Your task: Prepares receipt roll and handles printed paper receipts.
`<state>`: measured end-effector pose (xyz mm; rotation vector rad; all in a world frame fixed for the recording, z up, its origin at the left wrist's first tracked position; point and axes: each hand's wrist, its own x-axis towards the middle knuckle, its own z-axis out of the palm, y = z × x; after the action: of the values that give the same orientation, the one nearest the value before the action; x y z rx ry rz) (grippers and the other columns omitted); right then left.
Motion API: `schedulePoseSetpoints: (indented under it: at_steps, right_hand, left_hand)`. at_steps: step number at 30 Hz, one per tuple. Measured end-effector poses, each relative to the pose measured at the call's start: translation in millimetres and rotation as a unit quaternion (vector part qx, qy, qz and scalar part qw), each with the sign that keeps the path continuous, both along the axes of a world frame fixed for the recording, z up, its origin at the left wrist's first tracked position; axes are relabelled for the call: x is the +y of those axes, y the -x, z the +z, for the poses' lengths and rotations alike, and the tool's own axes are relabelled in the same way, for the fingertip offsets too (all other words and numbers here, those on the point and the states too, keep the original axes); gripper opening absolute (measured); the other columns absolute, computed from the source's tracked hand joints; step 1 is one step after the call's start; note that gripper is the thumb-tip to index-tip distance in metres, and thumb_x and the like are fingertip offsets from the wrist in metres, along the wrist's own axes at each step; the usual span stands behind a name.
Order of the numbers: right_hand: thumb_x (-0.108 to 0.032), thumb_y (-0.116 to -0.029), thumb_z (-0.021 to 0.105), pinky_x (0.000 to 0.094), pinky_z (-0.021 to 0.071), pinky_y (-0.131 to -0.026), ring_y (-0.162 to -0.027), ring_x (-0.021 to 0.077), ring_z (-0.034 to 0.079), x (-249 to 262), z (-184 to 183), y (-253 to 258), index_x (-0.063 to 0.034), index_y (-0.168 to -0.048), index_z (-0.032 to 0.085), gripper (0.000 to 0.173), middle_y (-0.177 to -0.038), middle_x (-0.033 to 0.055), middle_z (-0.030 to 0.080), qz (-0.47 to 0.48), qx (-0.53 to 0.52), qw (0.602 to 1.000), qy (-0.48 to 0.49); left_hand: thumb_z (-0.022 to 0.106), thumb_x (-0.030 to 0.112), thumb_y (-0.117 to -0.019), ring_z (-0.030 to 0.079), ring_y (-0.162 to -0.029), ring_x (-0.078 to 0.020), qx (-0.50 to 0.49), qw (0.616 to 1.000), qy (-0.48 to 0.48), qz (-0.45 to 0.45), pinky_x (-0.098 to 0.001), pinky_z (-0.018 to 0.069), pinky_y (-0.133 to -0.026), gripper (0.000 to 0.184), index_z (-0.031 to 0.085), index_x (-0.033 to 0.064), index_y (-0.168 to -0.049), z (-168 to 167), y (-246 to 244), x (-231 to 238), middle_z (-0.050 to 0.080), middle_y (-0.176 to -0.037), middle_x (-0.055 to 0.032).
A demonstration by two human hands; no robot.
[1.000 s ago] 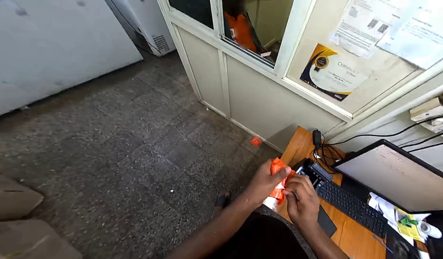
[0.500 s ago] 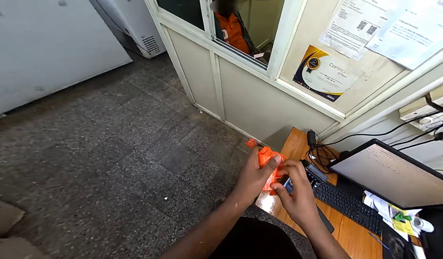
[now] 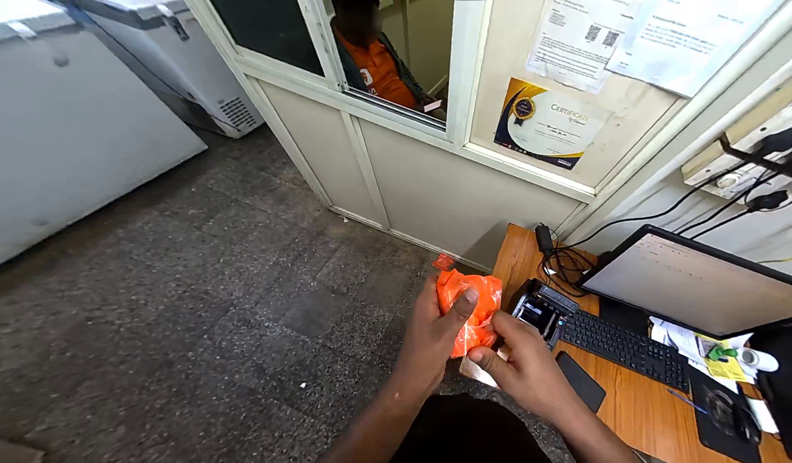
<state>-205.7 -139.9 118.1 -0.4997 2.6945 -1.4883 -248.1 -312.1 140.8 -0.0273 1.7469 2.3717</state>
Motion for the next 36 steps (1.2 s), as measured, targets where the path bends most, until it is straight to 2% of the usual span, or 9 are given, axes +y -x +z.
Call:
schedulePoseSetpoints:
  at_steps: [2,5,12,18,20,23,25,31,36]
  right_hand:
    - [-0.043,-0.1044,0.057,0.0310,0.0508,-0.063,-0.070,0.0120,0.058,4,-1,3,-0.0067,-0.082,0.061,0.043,-0.075,0.0035,0.058,0.053,0.004,0.998,0.037]
    - [-0.032,-0.1076,0.053,0.0327,0.0511,-0.064,-0.068,0.0146,0.058,9,-1,-4,-0.0049,-0.079,0.061,0.040,-0.071,0.0056,0.056,0.094,0.065,0.992,0.043]
    - [-0.023,-0.1011,0.056,0.0296,0.0515,-0.054,-0.062,0.0138,0.061,22,-8,-37,-0.0096,-0.076,0.059,0.028,-0.068,0.0028,0.058,-0.055,0.278,0.952,-0.115]
    - [-0.024,-0.0991,0.059,0.0270,0.0496,-0.051,-0.059,0.0090,0.058,14,-18,-35,-0.0111,-0.069,0.060,0.033,-0.065,-0.0008,0.058,-0.150,0.221,0.962,-0.057]
    - [-0.026,-0.0973,0.064,0.0287,0.0570,-0.061,-0.073,0.0097,0.065,9,-23,-33,-0.0133,-0.082,0.068,0.020,-0.081,-0.0009,0.066,-0.160,0.218,0.961,-0.062]
    - [-0.018,-0.0983,0.063,0.0401,0.0558,-0.098,-0.122,0.0220,0.059,7,-16,-31,-0.0166,-0.118,0.069,0.021,-0.127,0.0062,0.062,-0.063,0.248,0.960,-0.111]
    - [-0.015,-0.0980,0.062,0.0446,0.0513,-0.106,-0.128,0.0255,0.056,5,-12,-31,-0.0167,-0.114,0.070,0.018,-0.128,0.0048,0.064,-0.033,0.258,0.952,-0.158]
    - [-0.016,-0.0986,0.055,0.0341,0.0562,-0.077,-0.086,0.0191,0.064,4,-17,-28,-0.0108,-0.095,0.066,0.013,-0.084,0.0013,0.065,-0.031,0.246,0.939,-0.237]
    - [-0.019,-0.1035,0.050,0.0362,0.0558,-0.072,-0.084,0.0215,0.064,24,-10,-24,-0.0107,-0.095,0.063,0.018,-0.081,0.0031,0.063,0.115,0.237,0.913,-0.313]
  left_hand:
    - [0.081,0.039,-0.0871,0.073,-0.091,-0.0273,-0.014,1.000,-0.001,-0.019,-0.0401,0.0642,-0.077,0.064,0.053,0.0118,-0.138,-1,0,-3,0.070,-0.110,-0.0156]
    - [0.086,0.037,-0.0825,0.073,-0.091,-0.0286,-0.049,0.996,-0.009,-0.075,-0.0409,0.0640,-0.078,0.070,0.051,0.0083,-0.137,-1,-4,-6,0.070,-0.109,-0.0180]
    - [0.079,0.032,-0.0904,0.073,-0.089,-0.0314,-0.057,0.994,-0.023,-0.094,-0.0435,0.0644,-0.080,0.055,0.053,0.0013,-0.128,-4,-34,3,0.070,-0.104,-0.0214]
    - [0.076,0.032,-0.0915,0.074,-0.087,-0.0315,-0.072,0.997,-0.003,-0.019,-0.0439,0.0649,-0.077,0.053,0.052,0.0026,-0.129,-9,-47,12,0.070,-0.103,-0.0207]
    - [0.073,0.036,-0.0942,0.074,-0.087,-0.0310,-0.092,0.996,0.022,-0.005,-0.0438,0.0649,-0.076,0.053,0.052,0.0042,-0.132,-13,-44,10,0.071,-0.104,-0.0195]
    - [0.070,0.040,-0.0957,0.074,-0.086,-0.0290,-0.110,0.992,0.056,-0.004,-0.0431,0.0648,-0.076,0.054,0.051,0.0052,-0.132,-17,-42,9,0.071,-0.103,-0.0172]
    - [0.069,0.040,-0.0963,0.074,-0.085,-0.0281,-0.114,0.991,0.071,-0.001,-0.0425,0.0649,-0.074,0.053,0.050,0.0051,-0.132,-18,-43,9,0.071,-0.102,-0.0165]
    - [0.075,0.042,-0.0918,0.073,-0.083,-0.0251,-0.099,0.991,0.095,0.005,-0.0401,0.0649,-0.073,0.058,0.049,0.0065,-0.129,-17,-43,13,0.071,-0.100,-0.0134]
    - [0.079,0.042,-0.0895,0.074,-0.087,-0.0248,-0.133,0.987,0.079,-0.033,-0.0399,0.0653,-0.077,0.068,0.042,0.0099,-0.136,-21,-53,7,0.070,-0.105,-0.0137]
